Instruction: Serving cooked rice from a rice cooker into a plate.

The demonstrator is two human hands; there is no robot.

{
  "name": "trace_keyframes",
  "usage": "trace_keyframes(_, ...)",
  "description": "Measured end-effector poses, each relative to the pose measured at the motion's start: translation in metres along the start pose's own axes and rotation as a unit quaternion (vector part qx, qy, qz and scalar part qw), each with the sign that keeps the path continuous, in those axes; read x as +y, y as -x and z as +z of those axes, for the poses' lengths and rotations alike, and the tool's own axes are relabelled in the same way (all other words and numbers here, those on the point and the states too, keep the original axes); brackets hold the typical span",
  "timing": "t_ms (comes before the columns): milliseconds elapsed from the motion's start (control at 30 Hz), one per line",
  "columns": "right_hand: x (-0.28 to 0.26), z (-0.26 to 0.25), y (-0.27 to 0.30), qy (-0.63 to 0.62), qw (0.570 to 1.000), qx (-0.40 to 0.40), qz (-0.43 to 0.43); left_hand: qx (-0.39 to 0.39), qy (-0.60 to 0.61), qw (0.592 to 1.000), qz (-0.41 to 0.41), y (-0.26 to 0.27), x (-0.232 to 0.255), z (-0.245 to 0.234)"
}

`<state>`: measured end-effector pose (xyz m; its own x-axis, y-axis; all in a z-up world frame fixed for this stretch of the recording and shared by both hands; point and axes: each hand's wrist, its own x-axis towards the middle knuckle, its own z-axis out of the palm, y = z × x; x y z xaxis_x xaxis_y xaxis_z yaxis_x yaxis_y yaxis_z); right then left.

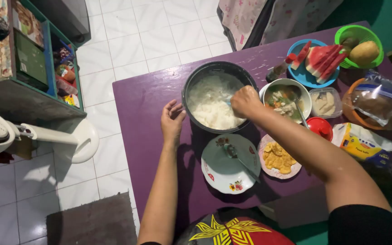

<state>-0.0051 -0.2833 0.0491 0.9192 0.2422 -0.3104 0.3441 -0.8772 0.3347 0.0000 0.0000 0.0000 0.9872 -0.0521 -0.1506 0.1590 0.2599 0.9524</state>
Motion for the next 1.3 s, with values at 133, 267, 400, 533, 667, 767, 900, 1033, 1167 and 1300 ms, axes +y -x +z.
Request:
trace_keyframes(133,-0.002,-0.036,0.006,-0.029,0.997,-0.069,0.015,-0.002,-0.017,1.000,0.003,-0.003,0.001,0.001)
trace_keyframes(267,0.004,-0.065,0.017,-0.023,0.997,-0.070,0.018,-0.001,-0.037,0.999,-0.013,-0.001,0.006,0.000)
trace_keyframes(400,0.016,-0.077,0.020,0.037,0.996,0.068,0.033,-0.011,-0.016,1.000,-0.007,-0.003,0.002,-0.003)
trace_keyframes(533,0.012,-0.054,0.001,0.063,0.992,0.104,0.034,-0.010,-0.024,1.000,-0.002,-0.005,-0.002,-0.005)
trace_keyframes(667,0.008,0.007,-0.010,0.090,0.993,0.077,0.004,-0.014,-0.013,1.000,-0.003,-0.005,-0.001,-0.007)
trace_keyframes(767,0.005,0.010,-0.004,0.030,0.999,0.033,0.010,-0.015,-0.012,1.000,-0.004,-0.002,0.001,-0.005)
trace_keyframes(900,0.009,-0.019,0.015,0.013,1.000,-0.012,0.014,-0.014,-0.015,1.000,0.000,-0.004,-0.002,-0.005)
trace_keyframes(1033,0.027,-0.044,0.021,0.027,0.996,-0.058,0.054,-0.009,-0.013,1.000,-0.010,-0.002,0.001,-0.005)
trace_keyframes(1167,0.025,-0.055,0.015,-0.021,0.977,0.205,0.060,-0.009,-0.016,1.000,-0.013,0.000,0.001,-0.004)
trace_keyframes(1300,0.016,-0.011,-0.011,-0.027,0.977,0.205,0.048,-0.006,-0.015,1.000,-0.019,-0.001,0.003,-0.004)
